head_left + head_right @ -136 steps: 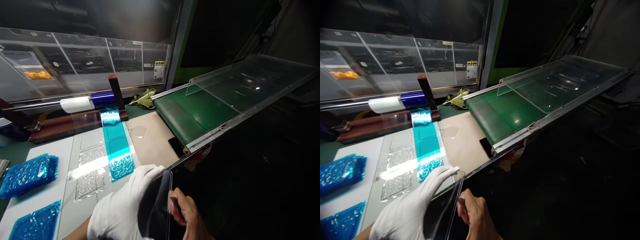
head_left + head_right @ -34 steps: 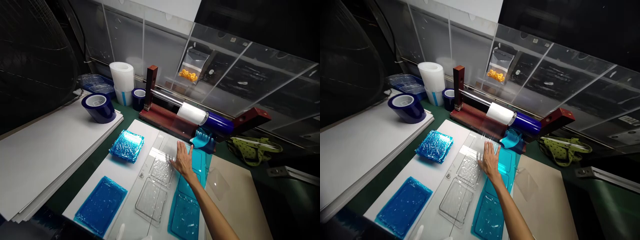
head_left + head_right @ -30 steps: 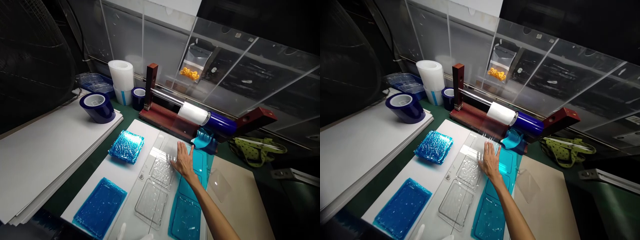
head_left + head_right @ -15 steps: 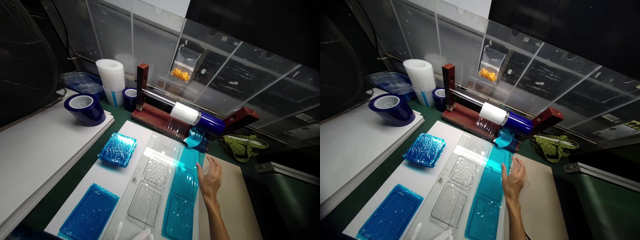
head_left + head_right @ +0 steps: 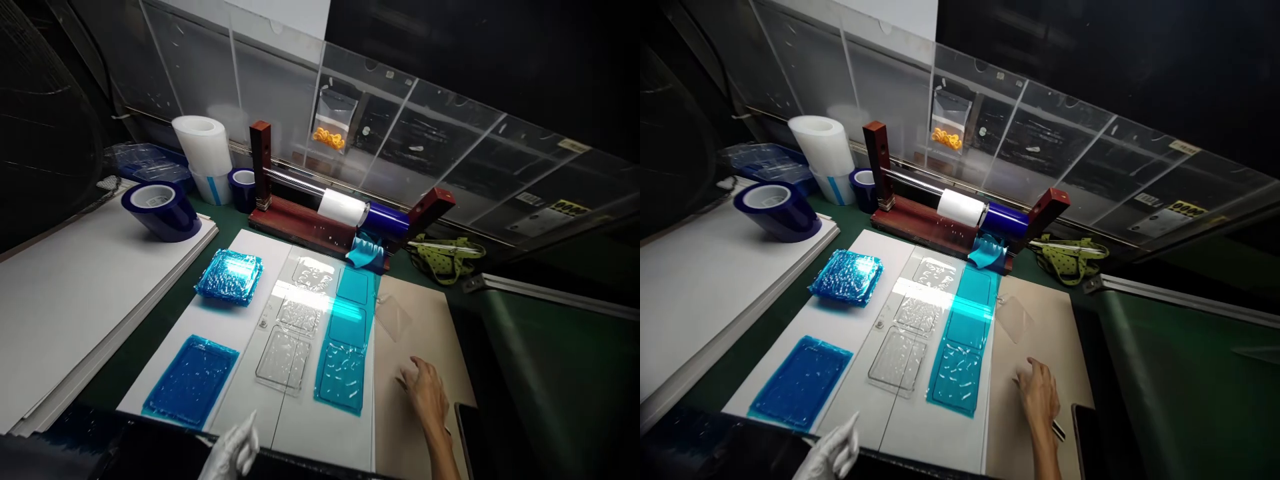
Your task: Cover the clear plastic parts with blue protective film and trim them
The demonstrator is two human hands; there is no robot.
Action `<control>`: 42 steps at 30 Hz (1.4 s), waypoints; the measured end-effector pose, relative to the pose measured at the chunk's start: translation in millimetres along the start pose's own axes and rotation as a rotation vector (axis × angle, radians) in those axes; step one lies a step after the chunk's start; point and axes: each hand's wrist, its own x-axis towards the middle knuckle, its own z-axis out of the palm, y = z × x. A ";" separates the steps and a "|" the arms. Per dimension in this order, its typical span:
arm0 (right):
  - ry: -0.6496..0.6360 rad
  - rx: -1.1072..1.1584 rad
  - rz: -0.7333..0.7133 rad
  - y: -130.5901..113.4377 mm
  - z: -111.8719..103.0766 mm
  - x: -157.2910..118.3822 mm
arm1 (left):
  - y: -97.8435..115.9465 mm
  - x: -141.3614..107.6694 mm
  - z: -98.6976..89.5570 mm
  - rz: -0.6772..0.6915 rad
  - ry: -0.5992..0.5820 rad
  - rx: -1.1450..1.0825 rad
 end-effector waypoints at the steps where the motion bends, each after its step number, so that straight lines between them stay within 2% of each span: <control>1: -0.083 -0.035 -0.014 19.9 1.3 0.0 | 0.2 -2.3 -4.1 0.046 0.030 0.142; 3: -0.206 -0.052 -0.052 49.7 2.3 -2.4 | 2.2 -5.1 -10.0 0.150 0.099 0.455; 5: -0.235 -0.025 -0.100 64.9 3.1 -10.4 | 6.5 -4.3 -12.7 0.251 0.160 0.704; 8: -0.224 0.001 -0.165 72.1 5.3 -27.9 | 17.4 5.5 -13.0 0.376 0.194 0.842; 12: -0.150 0.103 -0.105 61.7 4.8 -38.7 | 37.5 33.3 -13.0 0.502 0.237 0.948; 14: -0.081 0.227 -0.143 34.4 1.2 -38.7 | 47.5 48.9 -12.7 0.572 0.273 1.057; 15: -0.052 0.266 -0.213 13.1 -1.0 -39.1 | 51.8 55.9 -12.1 0.609 0.284 1.123; 16: -0.013 0.290 -0.292 -12.7 -2.9 -40.4 | 55.6 62.2 -11.2 0.646 0.286 1.193; 18: -0.024 0.171 -0.512 -72.7 -4.3 -45.5 | 61.0 72.3 -8.5 0.712 0.269 1.329; 21: -0.052 0.102 -0.623 -161.5 3.9 -53.9 | 64.7 82.5 -4.6 0.777 0.240 1.509; 23: -0.076 0.048 -0.674 -206.9 14.5 -56.0 | 65.0 87.7 -3.2 0.787 0.240 1.610; 25: -0.105 -0.011 -0.714 -238.5 24.8 -54.5 | 64.0 92.5 -2.8 0.778 0.250 1.689; 28: -0.148 -0.091 -0.752 -265.6 34.0 -48.6 | 61.5 97.6 -2.7 0.759 0.281 1.767; 32: -0.191 -0.166 -0.781 -281.4 34.5 -42.4 | 60.7 97.4 -0.6 0.752 0.321 1.813; 35: -0.214 -0.204 -0.801 -282.1 31.6 -40.5 | 62.7 94.7 1.1 0.750 0.331 1.825; 38: -0.228 -0.234 -0.797 -271.2 27.5 -38.5 | 64.3 93.5 0.9 0.741 0.325 1.831; 42: -0.240 -0.267 -0.730 -242.0 18.7 -35.4 | 63.9 93.3 -0.6 0.746 0.307 1.826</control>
